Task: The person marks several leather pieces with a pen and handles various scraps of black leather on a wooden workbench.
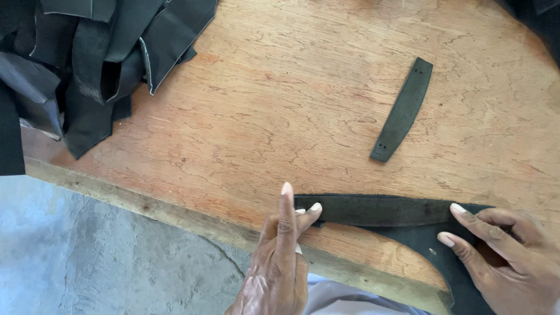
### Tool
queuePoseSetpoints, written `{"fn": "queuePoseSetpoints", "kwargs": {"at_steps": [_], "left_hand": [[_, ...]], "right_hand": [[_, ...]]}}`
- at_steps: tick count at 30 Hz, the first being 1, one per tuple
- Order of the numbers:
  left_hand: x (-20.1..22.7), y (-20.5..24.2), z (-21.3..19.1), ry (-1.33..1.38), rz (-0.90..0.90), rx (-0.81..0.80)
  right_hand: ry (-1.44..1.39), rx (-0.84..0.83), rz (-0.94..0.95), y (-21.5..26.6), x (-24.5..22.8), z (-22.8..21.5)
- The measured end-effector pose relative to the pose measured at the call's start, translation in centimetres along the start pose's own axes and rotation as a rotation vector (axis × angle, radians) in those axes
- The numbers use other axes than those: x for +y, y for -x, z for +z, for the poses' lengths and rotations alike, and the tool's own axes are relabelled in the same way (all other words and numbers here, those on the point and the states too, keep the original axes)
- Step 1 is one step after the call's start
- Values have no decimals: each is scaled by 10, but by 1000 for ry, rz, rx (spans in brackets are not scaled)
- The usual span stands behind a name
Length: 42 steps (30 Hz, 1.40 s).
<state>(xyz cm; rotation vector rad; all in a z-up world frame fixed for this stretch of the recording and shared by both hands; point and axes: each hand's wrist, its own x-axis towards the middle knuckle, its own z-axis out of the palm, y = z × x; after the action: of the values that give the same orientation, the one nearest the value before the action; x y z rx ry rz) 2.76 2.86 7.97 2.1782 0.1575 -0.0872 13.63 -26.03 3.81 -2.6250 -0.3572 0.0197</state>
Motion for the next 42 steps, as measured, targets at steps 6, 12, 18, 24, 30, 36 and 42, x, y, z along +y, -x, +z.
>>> {"fn": "queuePoseSetpoints", "kwargs": {"at_steps": [6,12,18,24,30,36,42], "left_hand": [[8,-6,20,-540,218,127],[-11,-13,48,-653,318,142],[-26,-11,58,-689,328,162],[-39,-9,65,-722,314,99],[-46,-5,64,-708,312,81],[-63,-1,46,-660,386,50],[-69,-5,30,-458,381,95]], "right_hand": [[-47,81,-24,-2,-9,-5],[-185,123,-74,-4,-7,-10],[-207,89,-50,-8,-3,-13],[-244,-22,116,-14,-3,-12],[-246,51,49,-10,-4,-10],[-131,109,-202,-6,-7,-10],[-122,121,-194,-5,-8,-10]]}}
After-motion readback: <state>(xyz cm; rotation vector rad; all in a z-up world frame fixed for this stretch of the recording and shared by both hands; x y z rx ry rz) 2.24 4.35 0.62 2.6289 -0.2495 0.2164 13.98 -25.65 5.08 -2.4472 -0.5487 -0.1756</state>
